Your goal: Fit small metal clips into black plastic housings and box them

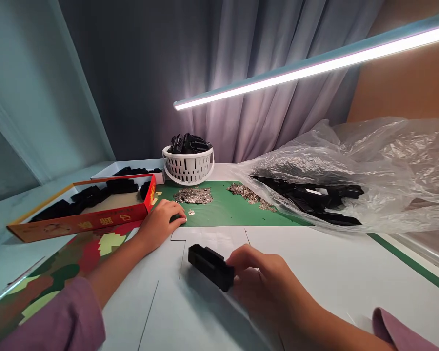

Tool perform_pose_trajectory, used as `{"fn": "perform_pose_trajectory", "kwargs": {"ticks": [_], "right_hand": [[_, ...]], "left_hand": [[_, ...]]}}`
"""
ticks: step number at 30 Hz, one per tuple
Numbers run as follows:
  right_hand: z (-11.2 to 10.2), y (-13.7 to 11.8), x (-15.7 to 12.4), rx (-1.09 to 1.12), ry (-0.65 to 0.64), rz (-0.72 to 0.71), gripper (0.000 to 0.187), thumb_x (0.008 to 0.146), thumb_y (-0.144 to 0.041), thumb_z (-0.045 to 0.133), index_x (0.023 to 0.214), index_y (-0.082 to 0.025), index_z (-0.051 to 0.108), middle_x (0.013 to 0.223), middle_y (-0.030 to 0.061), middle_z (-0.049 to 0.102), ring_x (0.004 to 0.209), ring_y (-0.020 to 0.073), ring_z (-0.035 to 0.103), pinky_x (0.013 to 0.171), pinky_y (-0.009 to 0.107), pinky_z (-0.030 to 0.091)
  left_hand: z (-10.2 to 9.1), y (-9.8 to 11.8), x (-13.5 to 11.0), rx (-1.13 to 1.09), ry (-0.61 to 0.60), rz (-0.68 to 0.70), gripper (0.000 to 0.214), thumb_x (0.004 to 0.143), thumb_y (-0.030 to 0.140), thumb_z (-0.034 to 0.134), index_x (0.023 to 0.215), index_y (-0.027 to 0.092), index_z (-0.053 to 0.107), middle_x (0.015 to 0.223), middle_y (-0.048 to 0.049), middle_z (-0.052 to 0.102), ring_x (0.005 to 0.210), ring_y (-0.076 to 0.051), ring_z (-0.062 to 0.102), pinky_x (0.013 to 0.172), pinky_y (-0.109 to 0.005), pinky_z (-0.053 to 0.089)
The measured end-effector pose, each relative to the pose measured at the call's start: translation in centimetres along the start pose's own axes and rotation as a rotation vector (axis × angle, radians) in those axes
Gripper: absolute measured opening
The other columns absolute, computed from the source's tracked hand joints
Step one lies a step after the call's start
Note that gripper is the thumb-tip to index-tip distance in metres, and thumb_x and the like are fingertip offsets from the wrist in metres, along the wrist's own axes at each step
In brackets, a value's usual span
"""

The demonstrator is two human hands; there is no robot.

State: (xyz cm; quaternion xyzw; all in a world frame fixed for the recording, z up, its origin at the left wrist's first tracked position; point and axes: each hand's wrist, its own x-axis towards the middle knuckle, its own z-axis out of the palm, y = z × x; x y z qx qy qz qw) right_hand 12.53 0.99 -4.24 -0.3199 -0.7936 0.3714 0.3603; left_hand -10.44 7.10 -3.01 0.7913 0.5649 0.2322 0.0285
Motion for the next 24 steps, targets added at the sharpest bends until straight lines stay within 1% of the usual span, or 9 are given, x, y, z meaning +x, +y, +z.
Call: {"fn": "perform_pose_trajectory", "kwargs": {"ticks": [1, 3, 5, 7, 10, 14, 17, 21, 24], "right_hand": [[0.1, 0.1, -0.1, -0.053, 0.007, -0.004, 0.015, 0.066, -0.010, 0.047, 0.079, -0.016, 0.047, 0.068, -0.0004, 0.055, 0.057, 0.0076, 0.052, 0.051, 0.017, 0.044], [0.2, 0.1, -0.2, -0.144, 0.040, -0.020, 0.023, 0.065, -0.007, 0.045, 0.084, -0.019, 0.048, 0.086, 0.0024, 0.055, 0.075, 0.0121, 0.055, 0.065, 0.026, 0.047], [0.1, 0.1, -0.3, -0.252, 0.091, -0.041, 0.038, 0.061, -0.002, 0.041, 0.092, -0.022, 0.046, 0.105, 0.0040, 0.047, 0.095, 0.0164, 0.048, 0.078, 0.036, 0.042], [0.0, 0.1, -0.3, -0.345, 0.144, -0.054, 0.049, 0.057, 0.001, 0.036, 0.099, -0.024, 0.043, 0.114, 0.0042, 0.040, 0.103, 0.0176, 0.042, 0.083, 0.040, 0.039], [0.1, 0.3, -0.2, -0.359, 0.176, -0.073, 0.051, 0.057, 0.000, 0.036, 0.101, -0.024, 0.040, 0.113, 0.0047, 0.039, 0.103, 0.0174, 0.041, 0.083, 0.039, 0.039], [0.3, 0.5, -0.1, -0.324, 0.213, -0.103, 0.047, 0.059, -0.003, 0.038, 0.101, -0.023, 0.040, 0.110, 0.0053, 0.040, 0.100, 0.0180, 0.042, 0.081, 0.040, 0.040], [0.4, 0.5, -0.2, -0.309, 0.205, -0.120, 0.047, 0.059, -0.004, 0.039, 0.102, -0.024, 0.038, 0.109, 0.0051, 0.040, 0.100, 0.0184, 0.041, 0.081, 0.041, 0.040], [0.3, 0.3, -0.3, -0.334, 0.183, -0.090, 0.046, 0.060, -0.002, 0.038, 0.101, -0.024, 0.038, 0.109, 0.0051, 0.039, 0.099, 0.0187, 0.041, 0.079, 0.041, 0.040], [0.3, 0.2, -0.3, -0.349, 0.156, -0.084, 0.046, 0.062, -0.002, 0.038, 0.102, -0.024, 0.037, 0.111, 0.0051, 0.038, 0.100, 0.0186, 0.040, 0.080, 0.041, 0.040]], "left_hand": [[0.0, 0.0, 0.1, -0.002, -0.003, -0.003, 0.014, 0.073, 0.024, 0.048, 0.067, 0.021, 0.059, 0.083, -0.0004, 0.063, 0.086, -0.019, 0.047, 0.079, -0.034, 0.038], [-0.1, 0.2, 0.2, -0.005, -0.012, -0.012, 0.013, 0.072, 0.023, 0.049, 0.064, 0.021, 0.060, 0.079, 0.0000, 0.063, 0.086, -0.020, 0.048, 0.078, -0.033, 0.038], [-0.2, 0.4, 0.3, -0.009, -0.016, -0.029, 0.013, 0.070, 0.022, 0.049, 0.063, 0.022, 0.060, 0.075, 0.0005, 0.064, 0.084, -0.019, 0.050, 0.076, -0.033, 0.039], [-0.2, 0.6, 0.3, -0.011, -0.012, -0.057, 0.012, 0.070, 0.022, 0.049, 0.063, 0.022, 0.059, 0.072, 0.0009, 0.063, 0.079, -0.019, 0.052, 0.071, -0.032, 0.041], [-0.3, 0.8, 0.2, -0.004, 0.021, -0.120, 0.007, 0.069, 0.022, 0.050, 0.066, 0.021, 0.056, 0.069, 0.0007, 0.061, 0.071, -0.019, 0.054, 0.065, -0.031, 0.041], [-0.4, 0.9, 0.2, -0.007, 0.035, -0.165, 0.002, 0.067, 0.021, 0.053, 0.066, 0.020, 0.054, 0.069, 0.0008, 0.060, 0.068, -0.018, 0.054, 0.063, -0.030, 0.042], [-0.4, 0.9, 0.3, -0.007, 0.032, -0.176, 0.003, 0.066, 0.019, 0.054, 0.064, 0.020, 0.053, 0.069, 0.0007, 0.060, 0.072, -0.018, 0.054, 0.064, -0.030, 0.042], [-0.5, 1.0, 0.3, 0.011, 0.047, -0.203, 0.006, 0.065, 0.019, 0.058, 0.065, 0.018, 0.052, 0.071, -0.0014, 0.058, 0.081, -0.020, 0.051, 0.068, -0.031, 0.041], [-0.5, 1.0, 0.3, 0.016, 0.023, -0.201, 0.007, 0.069, 0.020, 0.057, 0.066, 0.015, 0.053, 0.072, -0.0011, 0.057, 0.082, -0.018, 0.051, 0.071, -0.033, 0.041]]}}
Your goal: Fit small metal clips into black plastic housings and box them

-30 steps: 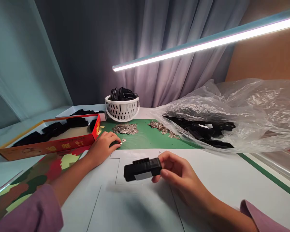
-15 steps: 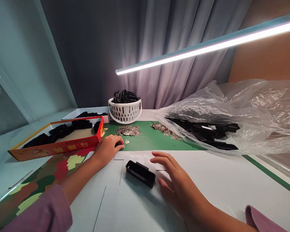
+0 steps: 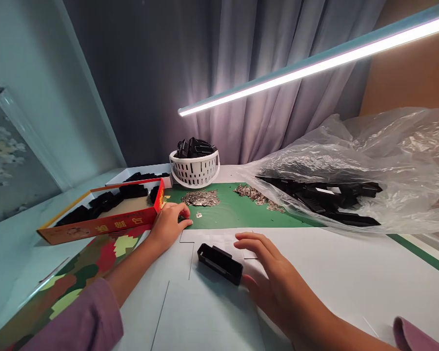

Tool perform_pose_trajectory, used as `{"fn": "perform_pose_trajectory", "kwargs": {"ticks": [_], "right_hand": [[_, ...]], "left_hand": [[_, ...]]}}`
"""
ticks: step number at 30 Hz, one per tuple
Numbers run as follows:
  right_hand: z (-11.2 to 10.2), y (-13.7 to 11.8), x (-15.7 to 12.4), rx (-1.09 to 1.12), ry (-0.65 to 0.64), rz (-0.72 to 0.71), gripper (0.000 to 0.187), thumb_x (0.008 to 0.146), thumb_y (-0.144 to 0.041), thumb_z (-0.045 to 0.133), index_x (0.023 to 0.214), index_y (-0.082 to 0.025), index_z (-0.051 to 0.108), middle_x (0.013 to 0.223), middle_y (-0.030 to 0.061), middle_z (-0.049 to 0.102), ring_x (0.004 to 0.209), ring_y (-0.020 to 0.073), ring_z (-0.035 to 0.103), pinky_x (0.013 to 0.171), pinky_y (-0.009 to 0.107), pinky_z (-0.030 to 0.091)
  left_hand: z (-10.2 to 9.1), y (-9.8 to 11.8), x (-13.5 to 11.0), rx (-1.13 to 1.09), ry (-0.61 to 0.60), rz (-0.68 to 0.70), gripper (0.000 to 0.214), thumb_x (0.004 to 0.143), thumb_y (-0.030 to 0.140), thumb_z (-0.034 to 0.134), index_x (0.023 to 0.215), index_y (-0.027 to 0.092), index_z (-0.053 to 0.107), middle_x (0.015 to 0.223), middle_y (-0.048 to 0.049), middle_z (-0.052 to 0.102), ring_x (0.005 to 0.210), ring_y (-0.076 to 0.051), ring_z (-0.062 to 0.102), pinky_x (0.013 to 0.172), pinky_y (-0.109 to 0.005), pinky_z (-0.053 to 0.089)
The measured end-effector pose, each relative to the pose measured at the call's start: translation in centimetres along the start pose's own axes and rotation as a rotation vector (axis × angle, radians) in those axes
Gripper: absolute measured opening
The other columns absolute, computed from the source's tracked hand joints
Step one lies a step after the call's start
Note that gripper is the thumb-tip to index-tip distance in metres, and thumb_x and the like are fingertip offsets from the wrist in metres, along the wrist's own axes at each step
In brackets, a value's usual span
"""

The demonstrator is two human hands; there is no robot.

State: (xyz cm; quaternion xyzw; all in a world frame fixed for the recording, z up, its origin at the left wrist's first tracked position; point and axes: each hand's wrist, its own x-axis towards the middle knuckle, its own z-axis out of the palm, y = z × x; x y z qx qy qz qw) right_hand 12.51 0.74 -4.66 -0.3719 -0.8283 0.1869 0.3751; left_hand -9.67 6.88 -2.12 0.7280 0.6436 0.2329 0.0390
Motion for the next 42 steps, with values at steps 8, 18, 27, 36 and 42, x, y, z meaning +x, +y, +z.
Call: {"fn": "perform_pose_trajectory", "kwargs": {"ticks": [8, 18, 27, 36, 42], "right_hand": [[0.0, 0.1, -0.1, 0.021, 0.014, 0.000, 0.047, 0.062, -0.002, 0.038, 0.102, -0.025, 0.037, 0.110, 0.0034, 0.039, 0.100, 0.0179, 0.040, 0.081, 0.040, 0.039], [-0.7, -0.7, 0.0, 0.055, 0.023, 0.004, 0.030, 0.067, -0.010, 0.038, 0.094, -0.021, 0.042, 0.095, 0.0038, 0.051, 0.086, 0.0163, 0.050, 0.071, 0.034, 0.044], [-1.0, -0.3, 0.6, 0.290, 0.068, -0.023, 0.014, 0.074, -0.018, 0.045, 0.088, -0.016, 0.047, 0.070, 0.0002, 0.059, 0.056, 0.0076, 0.055, 0.055, 0.019, 0.044], [-1.0, -0.3, 1.0, 0.457, 0.014, 0.007, 0.012, 0.080, -0.023, 0.041, 0.074, -0.015, 0.049, 0.058, 0.0004, 0.058, 0.054, 0.0081, 0.055, 0.051, 0.017, 0.043], [-1.3, -0.1, 1.1, 0.602, 0.066, 0.133, 0.011, 0.078, -0.023, 0.045, 0.072, -0.014, 0.048, 0.066, 0.0016, 0.059, 0.060, 0.0094, 0.059, 0.057, 0.018, 0.046]], "left_hand": [[0.8, -1.2, 0.3, -0.138, -0.110, 0.025, 0.015, 0.078, 0.026, 0.050, 0.080, 0.012, 0.055, 0.079, -0.0012, 0.057, 0.074, -0.015, 0.055, 0.069, -0.034, 0.044], [0.1, 0.2, 0.0, -0.537, -0.104, -0.013, 0.012, 0.069, 0.013, 0.054, 0.062, 0.016, 0.044, 0.060, 0.0045, 0.047, 0.059, -0.011, 0.049, 0.056, -0.025, 0.039], [-1.8, 8.2, -3.7, -1.018, -0.247, 0.105, 0.016, 0.071, 0.020, 0.052, 0.062, 0.018, 0.039, 0.063, 0.0051, 0.043, 0.061, -0.009, 0.044, 0.058, -0.022, 0.035], [-1.3, 9.0, -5.0, -1.065, -0.336, 0.055, 0.018, 0.076, 0.017, 0.046, 0.062, 0.019, 0.035, 0.063, 0.0058, 0.039, 0.059, -0.008, 0.041, 0.056, -0.022, 0.032], [-2.0, 7.9, -4.3, -0.655, -0.314, 0.215, 0.012, 0.070, 0.021, 0.055, 0.070, 0.020, 0.042, 0.077, 0.0026, 0.049, 0.075, -0.014, 0.046, 0.068, -0.027, 0.035]]}}
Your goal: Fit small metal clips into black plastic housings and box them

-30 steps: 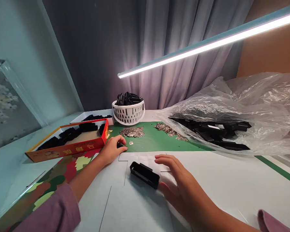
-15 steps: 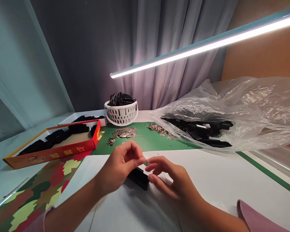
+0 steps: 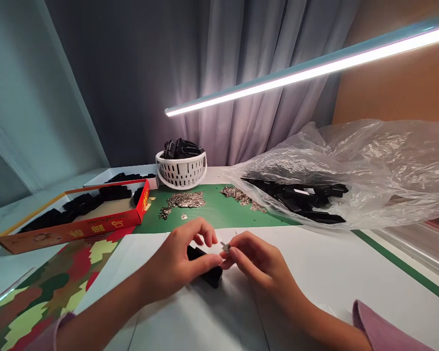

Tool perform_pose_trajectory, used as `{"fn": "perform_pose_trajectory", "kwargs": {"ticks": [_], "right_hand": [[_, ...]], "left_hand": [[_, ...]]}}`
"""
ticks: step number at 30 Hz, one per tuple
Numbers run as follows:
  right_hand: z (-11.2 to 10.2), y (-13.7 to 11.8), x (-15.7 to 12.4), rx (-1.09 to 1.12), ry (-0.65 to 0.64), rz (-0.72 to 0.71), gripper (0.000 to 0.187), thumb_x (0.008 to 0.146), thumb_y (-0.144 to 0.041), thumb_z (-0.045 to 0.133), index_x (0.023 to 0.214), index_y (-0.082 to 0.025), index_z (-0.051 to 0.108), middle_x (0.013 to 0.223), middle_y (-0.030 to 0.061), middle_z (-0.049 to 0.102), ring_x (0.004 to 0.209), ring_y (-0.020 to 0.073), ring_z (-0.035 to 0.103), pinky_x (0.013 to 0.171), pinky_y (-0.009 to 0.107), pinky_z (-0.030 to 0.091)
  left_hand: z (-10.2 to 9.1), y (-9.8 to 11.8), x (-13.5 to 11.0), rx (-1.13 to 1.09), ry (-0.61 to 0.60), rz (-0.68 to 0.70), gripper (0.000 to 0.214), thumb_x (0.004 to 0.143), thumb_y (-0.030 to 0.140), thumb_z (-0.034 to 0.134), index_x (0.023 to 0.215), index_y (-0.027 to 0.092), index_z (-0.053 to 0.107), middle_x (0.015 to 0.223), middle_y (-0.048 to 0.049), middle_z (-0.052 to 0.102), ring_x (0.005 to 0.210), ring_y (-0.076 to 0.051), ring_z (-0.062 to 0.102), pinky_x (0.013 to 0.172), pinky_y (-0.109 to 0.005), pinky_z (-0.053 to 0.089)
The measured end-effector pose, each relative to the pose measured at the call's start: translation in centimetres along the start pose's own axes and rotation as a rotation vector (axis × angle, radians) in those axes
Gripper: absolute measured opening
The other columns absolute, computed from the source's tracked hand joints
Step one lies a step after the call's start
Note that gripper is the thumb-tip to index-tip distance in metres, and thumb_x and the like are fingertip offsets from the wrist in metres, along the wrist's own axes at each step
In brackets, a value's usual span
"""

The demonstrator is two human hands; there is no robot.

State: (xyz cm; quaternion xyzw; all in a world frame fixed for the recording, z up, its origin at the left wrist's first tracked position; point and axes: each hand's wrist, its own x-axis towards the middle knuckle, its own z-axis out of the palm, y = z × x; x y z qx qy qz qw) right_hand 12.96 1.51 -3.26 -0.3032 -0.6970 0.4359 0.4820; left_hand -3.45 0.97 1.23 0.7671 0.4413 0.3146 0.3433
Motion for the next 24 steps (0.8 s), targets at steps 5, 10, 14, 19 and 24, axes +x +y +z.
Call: {"fn": "perform_pose_trajectory", "kwargs": {"ticks": [5, 10, 14, 19, 24], "right_hand": [[0.0, 0.1, -0.1, 0.015, 0.081, 0.096, 0.009, 0.074, -0.023, 0.048, 0.070, -0.015, 0.050, 0.064, 0.0013, 0.059, 0.061, 0.0117, 0.060, 0.054, 0.019, 0.047], [0.0, 0.6, -0.2, -0.176, 0.131, 0.008, 0.010, 0.073, -0.020, 0.048, 0.075, -0.017, 0.057, 0.057, -0.0039, 0.057, 0.048, 0.0067, 0.055, 0.092, 0.040, 0.033], [0.1, 0.5, -0.4, -0.444, 0.160, -0.252, 0.010, 0.070, -0.013, 0.046, 0.072, -0.017, 0.055, 0.054, -0.0059, 0.055, 0.043, 0.0041, 0.049, 0.095, 0.049, 0.024], [0.3, -0.2, -0.5, -0.629, 0.199, -0.362, 0.010, 0.068, -0.010, 0.043, 0.060, -0.016, 0.043, 0.047, -0.0079, 0.043, 0.039, 0.0019, 0.037, 0.095, 0.044, 0.029], [0.4, -0.1, -0.5, -0.691, 0.218, -0.366, 0.011, 0.063, -0.010, 0.041, 0.058, -0.017, 0.036, 0.045, -0.0095, 0.032, 0.037, 0.0018, 0.028, 0.095, 0.040, 0.029]], "left_hand": [[-1.3, -1.4, 0.1, 0.450, -0.202, 0.047, 0.027, 0.062, 0.028, 0.064, 0.086, 0.022, 0.052, 0.089, 0.0005, 0.057, 0.083, -0.019, 0.047, 0.075, -0.032, 0.033], [-0.4, -0.9, 0.1, 0.545, -0.035, -0.112, 0.021, 0.061, 0.030, 0.061, 0.074, 0.019, 0.048, 0.068, 0.0033, 0.052, 0.060, -0.015, 0.045, 0.055, -0.027, 0.034], [0.8, 0.5, 0.0, 0.264, 0.051, -0.210, 0.024, 0.057, 0.028, 0.064, 0.070, 0.019, 0.046, 0.068, 0.0044, 0.048, 0.061, -0.014, 0.045, 0.054, -0.024, 0.033], [1.8, 1.5, -0.7, -0.075, 0.019, -0.299, 0.013, 0.066, 0.025, 0.056, 0.077, 0.019, 0.052, 0.077, 0.0008, 0.056, 0.073, -0.017, 0.050, 0.063, -0.027, 0.036], [2.4, 0.6, -1.0, -0.140, 0.007, -0.287, 0.011, 0.068, 0.025, 0.055, 0.075, 0.018, 0.054, 0.073, 0.0007, 0.057, 0.071, -0.017, 0.050, 0.062, -0.026, 0.036]]}}
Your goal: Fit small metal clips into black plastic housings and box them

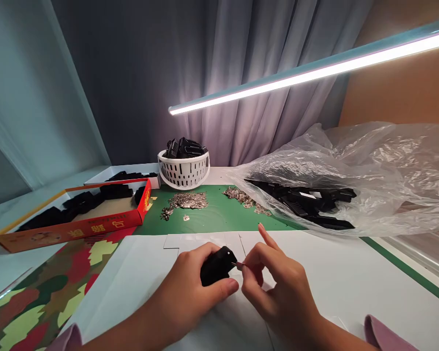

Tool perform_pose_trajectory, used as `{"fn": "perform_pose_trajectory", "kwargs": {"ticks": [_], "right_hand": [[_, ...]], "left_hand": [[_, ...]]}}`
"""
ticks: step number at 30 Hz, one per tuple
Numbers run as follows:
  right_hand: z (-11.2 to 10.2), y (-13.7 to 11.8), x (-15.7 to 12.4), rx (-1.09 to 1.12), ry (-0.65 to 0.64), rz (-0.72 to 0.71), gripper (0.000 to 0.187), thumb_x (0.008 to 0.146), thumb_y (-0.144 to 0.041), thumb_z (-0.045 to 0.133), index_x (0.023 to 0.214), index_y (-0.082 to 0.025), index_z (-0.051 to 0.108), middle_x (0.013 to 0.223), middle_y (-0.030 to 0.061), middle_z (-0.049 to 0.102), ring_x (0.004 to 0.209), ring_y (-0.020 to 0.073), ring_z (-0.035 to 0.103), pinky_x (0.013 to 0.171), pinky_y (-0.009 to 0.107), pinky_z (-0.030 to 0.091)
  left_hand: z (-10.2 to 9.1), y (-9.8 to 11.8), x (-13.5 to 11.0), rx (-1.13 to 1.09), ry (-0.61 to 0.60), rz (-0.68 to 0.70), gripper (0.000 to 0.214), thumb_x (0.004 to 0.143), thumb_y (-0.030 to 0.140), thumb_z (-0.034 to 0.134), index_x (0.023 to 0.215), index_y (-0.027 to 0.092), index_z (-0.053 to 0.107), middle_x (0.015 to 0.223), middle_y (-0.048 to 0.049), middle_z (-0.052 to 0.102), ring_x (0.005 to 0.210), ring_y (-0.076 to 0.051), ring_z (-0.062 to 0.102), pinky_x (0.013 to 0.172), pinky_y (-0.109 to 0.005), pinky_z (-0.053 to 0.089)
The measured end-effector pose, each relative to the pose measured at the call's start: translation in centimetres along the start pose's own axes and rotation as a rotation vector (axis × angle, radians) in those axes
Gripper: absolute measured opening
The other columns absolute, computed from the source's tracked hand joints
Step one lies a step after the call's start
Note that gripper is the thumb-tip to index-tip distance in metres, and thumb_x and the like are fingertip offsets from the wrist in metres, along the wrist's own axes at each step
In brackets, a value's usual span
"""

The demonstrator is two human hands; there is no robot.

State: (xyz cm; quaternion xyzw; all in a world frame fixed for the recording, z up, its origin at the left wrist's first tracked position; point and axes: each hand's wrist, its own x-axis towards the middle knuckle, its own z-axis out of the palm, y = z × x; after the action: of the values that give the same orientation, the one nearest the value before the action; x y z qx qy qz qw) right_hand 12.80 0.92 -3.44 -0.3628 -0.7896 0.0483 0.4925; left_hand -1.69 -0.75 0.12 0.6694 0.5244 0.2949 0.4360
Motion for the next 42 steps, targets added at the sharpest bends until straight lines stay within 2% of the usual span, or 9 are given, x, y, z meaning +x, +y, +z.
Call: {"fn": "perform_pose_trajectory", "kwargs": {"ticks": [12, 19, 22, 25, 28, 31, 36, 39, 42], "right_hand": [[0.0, 0.1, 0.3, -0.232, -0.060, -0.111, 0.012, 0.060, -0.007, 0.034, 0.054, -0.017, 0.034, 0.047, -0.0057, 0.033, 0.041, 0.0057, 0.028, 0.087, 0.038, 0.035], [0.8, 0.4, -0.2, -0.184, -0.067, -0.037, 0.010, 0.060, -0.009, 0.033, 0.053, -0.016, 0.032, 0.048, -0.0057, 0.031, 0.043, 0.0057, 0.026, 0.086, 0.038, 0.032], [0.6, 0.7, 0.1, -0.066, -0.122, 0.072, 0.014, 0.068, -0.015, 0.034, 0.054, -0.016, 0.034, 0.050, -0.0040, 0.034, 0.047, 0.0068, 0.031, 0.066, 0.028, 0.039], [0.2, 0.6, 0.5, 0.144, -0.171, 0.303, 0.016, 0.074, -0.029, 0.041, 0.064, -0.016, 0.041, 0.055, -0.0024, 0.037, 0.050, 0.0077, 0.035, 0.047, 0.018, 0.032], [-0.1, -0.1, 0.9, 0.454, -0.232, 0.527, 0.027, 0.073, -0.041, 0.045, 0.083, -0.016, 0.046, 0.066, -0.0001, 0.044, 0.058, 0.0086, 0.043, 0.051, 0.018, 0.037], [0.0, -1.1, 0.7, 0.733, -0.277, 0.622, 0.036, 0.074, -0.047, 0.045, 0.094, -0.017, 0.046, 0.080, 0.0033, 0.049, 0.072, 0.0115, 0.049, 0.063, 0.022, 0.041], [0.2, -2.0, 0.0, 1.177, -0.321, 0.778, 0.049, 0.078, -0.055, 0.033, 0.110, -0.020, 0.044, 0.088, 0.0059, 0.052, 0.084, 0.0152, 0.051, 0.074, 0.027, 0.041], [0.0, -1.8, -0.1, 1.213, -0.308, 0.812, 0.053, 0.074, -0.058, 0.037, 0.108, -0.018, 0.047, 0.098, 0.0088, 0.051, 0.088, 0.0173, 0.051, 0.073, 0.026, 0.042], [-0.2, -1.4, 0.3, 1.183, -0.357, 0.813, 0.048, 0.072, -0.056, 0.043, 0.095, -0.015, 0.052, 0.096, 0.0099, 0.051, 0.072, 0.0153, 0.055, 0.055, 0.021, 0.042]], "left_hand": [[0.5, -0.5, -0.1, 0.133, -0.047, 0.030, 0.005, 0.069, 0.022, 0.050, 0.072, 0.018, 0.052, 0.068, 0.0019, 0.056, 0.065, -0.015, 0.048, 0.057, -0.024, 0.035], [0.4, 0.2, -0.1, 0.177, -0.090, 0.066, 0.005, 0.068, 0.020, 0.049, 0.072, 0.017, 0.050, 0.070, 0.0004, 0.057, 0.064, -0.015, 0.048, 0.055, -0.024, 0.035], [0.3, -0.1, -0.2, 0.179, -0.061, 0.112, 0.012, 0.068, 0.021, 0.051, 0.079, 0.018, 0.049, 0.073, 0.0002, 0.056, 0.065, -0.015, 0.047, 0.058, -0.025, 0.036], [0.3, -0.7, -0.3, 0.144, -0.017, 0.208, 0.018, 0.071, 0.026, 0.050, 0.087, 0.018, 0.044, 0.076, -0.0011, 0.054, 0.066, -0.015, 0.047, 0.059, -0.026, 0.038], [0.4, -1.3, -0.4, 0.077, 0.031, 0.390, 0.022, 0.075, 0.031, 0.044, 0.093, 0.019, 0.040, 0.077, -0.0018, 0.052, 0.065, -0.016, 0.048, 0.058, -0.026, 0.038], [0.8, -1.8, -0.5, 0.042, 0.063, 0.551, 0.028, 0.078, 0.036, 0.040, 0.101, 0.021, 0.036, 0.083, -0.0033, 0.051, 0.068, -0.017, 0.050, 0.062, -0.027, 0.040], [1.7, -2.7, -0.4, 0.248, 0.083, 0.736, 0.056, 0.078, 0.050, 0.031, 0.124, 0.021, 0.017, 0.108, -0.0126, 0.045, 0.091, -0.026, 0.047, 0.073, -0.034, 0.041], [1.9, -3.1, -0.2, 0.333, 0.122, 0.773, 0.056, 0.079, 0.046, 0.034, 0.126, 0.021, 0.016, 0.109, -0.0136, 0.046, 0.094, -0.027, 0.047, 0.074, -0.036, 0.041], [1.7, -2.8, -0.2, 0.405, 0.209, 0.722, 0.051, 0.071, 0.035, 0.053, 0.114, 0.024, 0.030, 0.097, -0.0084, 0.052, 0.087, -0.026, 0.049, 0.069, -0.035, 0.042]]}}
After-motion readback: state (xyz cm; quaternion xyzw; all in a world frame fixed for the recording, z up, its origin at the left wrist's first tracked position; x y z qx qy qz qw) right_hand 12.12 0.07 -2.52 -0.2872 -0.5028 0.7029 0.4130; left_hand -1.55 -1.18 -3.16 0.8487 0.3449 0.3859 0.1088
